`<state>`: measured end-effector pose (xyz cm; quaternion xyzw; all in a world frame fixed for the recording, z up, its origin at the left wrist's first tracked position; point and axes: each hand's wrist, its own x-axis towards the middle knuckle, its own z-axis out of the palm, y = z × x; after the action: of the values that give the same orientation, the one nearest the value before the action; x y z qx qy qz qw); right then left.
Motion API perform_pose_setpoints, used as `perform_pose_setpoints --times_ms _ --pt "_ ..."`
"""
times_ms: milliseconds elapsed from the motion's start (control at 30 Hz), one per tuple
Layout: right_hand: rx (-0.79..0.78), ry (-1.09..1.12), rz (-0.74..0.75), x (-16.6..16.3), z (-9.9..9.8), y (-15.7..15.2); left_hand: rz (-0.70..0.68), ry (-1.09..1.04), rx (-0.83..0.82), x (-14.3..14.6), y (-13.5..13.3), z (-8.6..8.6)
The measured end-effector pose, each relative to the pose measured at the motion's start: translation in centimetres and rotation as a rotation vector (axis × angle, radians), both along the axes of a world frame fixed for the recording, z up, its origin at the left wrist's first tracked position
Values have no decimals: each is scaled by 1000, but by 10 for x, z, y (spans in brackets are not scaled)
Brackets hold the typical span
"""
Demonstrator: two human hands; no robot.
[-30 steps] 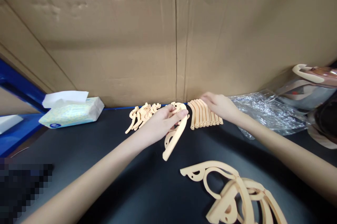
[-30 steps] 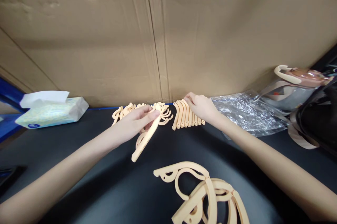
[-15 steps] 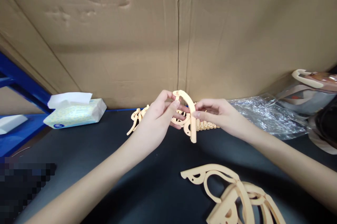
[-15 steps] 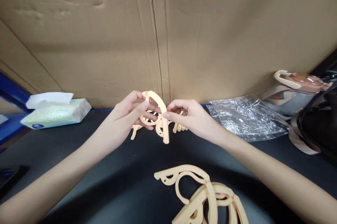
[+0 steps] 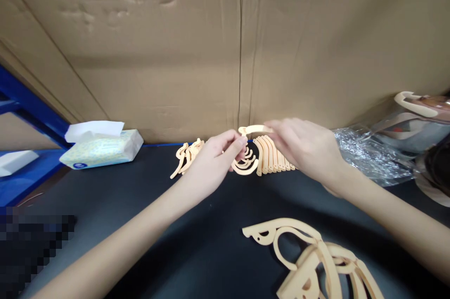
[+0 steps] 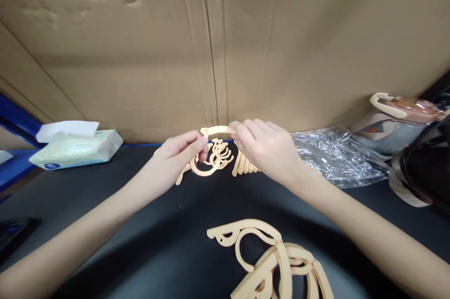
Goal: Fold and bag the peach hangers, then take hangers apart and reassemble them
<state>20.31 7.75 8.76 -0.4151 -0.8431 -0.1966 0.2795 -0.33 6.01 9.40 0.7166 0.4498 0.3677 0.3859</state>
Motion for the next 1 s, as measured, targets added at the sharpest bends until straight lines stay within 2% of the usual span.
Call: perform_pose_setpoints --times_ms 67,133,167,233,300,367,533,633,700,767,833,900,967,1000 --pt "117 -172 -20 -2 -7 0 -7 89 41 4 -4 -5" --pt "69 -219 -12 -3 -13 3 63 217 128 9 -7 -11" --pt "-14 -196 -10 -3 -15 5 106 282 173 11 -8 -14" --pt "-276 -66 14 0 -16 12 157 382 232 14 -8 -19" --pt "-553 142 68 5 -14 20 148 428 234 16 -2 -24" --pt "-740 360 128 11 -11 27 132 458 209 15 10 -28" --pt "-951 739 151 17 -7 33 160 529 131 1 53 -41" --pt "-1040 911 167 13 -7 33 245 555 90 -4 67 -45" --pt "-1070 1010 196 11 -7 33 307 538 76 -4 67 -46" --pt "-1040 1076 239 10 -6 32 304 485 49 -2 61 -43" --pt "-960 1147 287 9 -6 31 210 420 -1 2 51 -38" --pt "-868 1230 331 8 -6 28 31 291 -120 7 40 -32" --pt "-777 1267 358 8 -5 26 -122 14 -310 11 29 -26" --pt "-735 1253 356 8 -4 25 -144 -142 -390 12 26 -24"
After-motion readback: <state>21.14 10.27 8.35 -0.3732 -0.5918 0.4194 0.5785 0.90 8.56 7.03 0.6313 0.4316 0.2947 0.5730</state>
